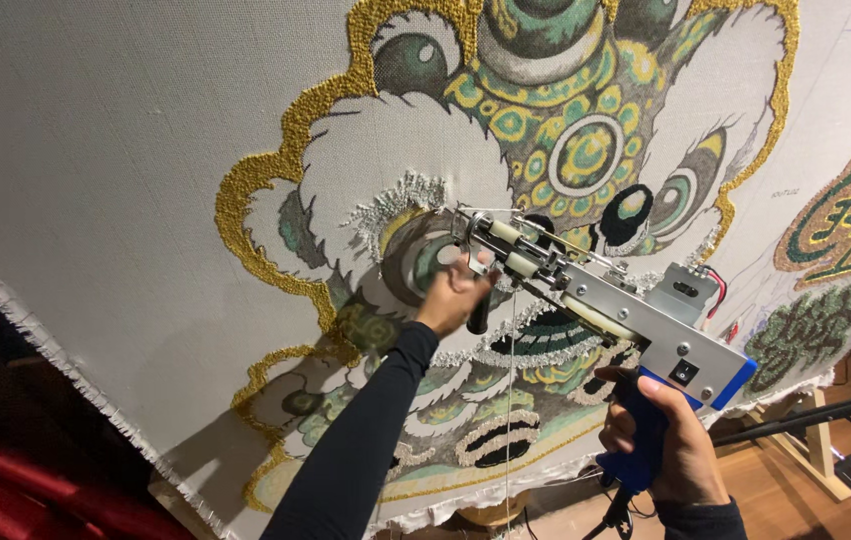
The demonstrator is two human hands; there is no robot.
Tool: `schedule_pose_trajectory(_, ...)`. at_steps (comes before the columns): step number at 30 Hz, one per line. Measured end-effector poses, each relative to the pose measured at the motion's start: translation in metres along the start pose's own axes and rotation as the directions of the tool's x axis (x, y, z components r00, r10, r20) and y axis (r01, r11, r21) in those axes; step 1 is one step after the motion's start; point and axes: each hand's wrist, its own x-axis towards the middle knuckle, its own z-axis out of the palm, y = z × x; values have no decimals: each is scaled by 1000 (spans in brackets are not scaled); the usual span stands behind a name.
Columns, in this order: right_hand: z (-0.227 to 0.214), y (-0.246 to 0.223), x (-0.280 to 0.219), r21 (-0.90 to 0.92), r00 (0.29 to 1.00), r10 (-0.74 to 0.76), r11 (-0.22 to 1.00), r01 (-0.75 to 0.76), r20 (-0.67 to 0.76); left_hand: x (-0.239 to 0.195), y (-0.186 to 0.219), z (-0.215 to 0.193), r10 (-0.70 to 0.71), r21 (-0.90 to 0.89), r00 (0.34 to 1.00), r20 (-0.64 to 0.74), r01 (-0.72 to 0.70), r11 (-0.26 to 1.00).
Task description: The person uses a handheld tufting gun to apply white yarn into a stretched canvas featuring a cartoon character design. They guide the tool along the contours of the character's eye and fur areas, building up textured pile while maintaining steady hand movements.
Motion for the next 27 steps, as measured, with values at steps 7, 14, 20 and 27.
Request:
schedule_pose_trajectory(7, 5, -4, 5, 0, 999, 39, 999, -39, -14, -4, -10, 32, -261, -82, 965, 25, 263, 961)
schedule_pose_trajectory(14, 9, -3, 8, -20, 996, 49, 999, -50, -73, -6, -7, 28, -291, -113, 957, 14, 291, 950)
schedule_pose_trajectory(20, 11, -4, 9, -8, 998, 45, 999, -46, -37, -7, -12, 27, -291, -67, 957, 8, 291, 954)
schedule_pose_trajectory(27, 29, -9, 11, -22, 995, 71, 997, -72, -63, -1, -17, 23, -260, -86, 966, 1, 259, 962)
